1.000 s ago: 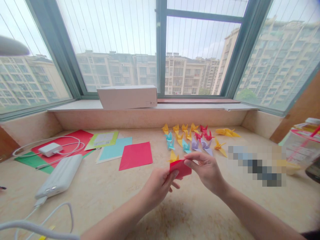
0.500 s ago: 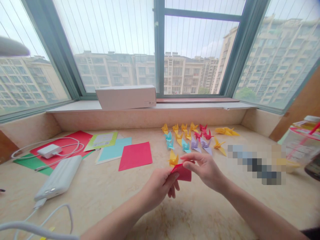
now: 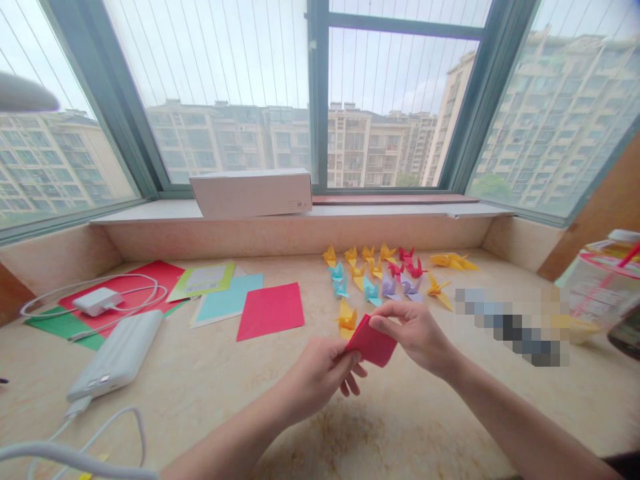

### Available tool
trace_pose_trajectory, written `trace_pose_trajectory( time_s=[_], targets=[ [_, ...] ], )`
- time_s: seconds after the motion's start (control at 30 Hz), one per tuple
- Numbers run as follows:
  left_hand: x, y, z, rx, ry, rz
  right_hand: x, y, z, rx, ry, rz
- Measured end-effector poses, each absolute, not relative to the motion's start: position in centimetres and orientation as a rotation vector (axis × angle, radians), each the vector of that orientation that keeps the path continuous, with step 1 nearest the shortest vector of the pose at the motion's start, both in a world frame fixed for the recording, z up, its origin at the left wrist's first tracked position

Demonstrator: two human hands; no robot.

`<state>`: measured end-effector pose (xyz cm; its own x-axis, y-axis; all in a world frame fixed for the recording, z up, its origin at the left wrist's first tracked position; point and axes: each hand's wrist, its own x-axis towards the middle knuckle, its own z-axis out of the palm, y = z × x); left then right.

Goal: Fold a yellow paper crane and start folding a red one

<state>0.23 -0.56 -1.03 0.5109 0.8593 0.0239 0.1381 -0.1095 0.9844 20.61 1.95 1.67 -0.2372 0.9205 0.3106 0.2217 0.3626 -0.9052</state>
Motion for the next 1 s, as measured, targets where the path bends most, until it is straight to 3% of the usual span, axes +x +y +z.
trace_pose_trajectory(
  time_s=[0.67,1.0],
  targets=[
    [0.1,-1.0,0.5,1.686,0.862,0.793,20.0,1.2,1.7,-0.91,-1.575,1.177],
    [-0.1,-1.0,1.5,1.509,0.928,1.054,19.7,0.9,1.7,-0.884,-1.333,1.163]
  ],
)
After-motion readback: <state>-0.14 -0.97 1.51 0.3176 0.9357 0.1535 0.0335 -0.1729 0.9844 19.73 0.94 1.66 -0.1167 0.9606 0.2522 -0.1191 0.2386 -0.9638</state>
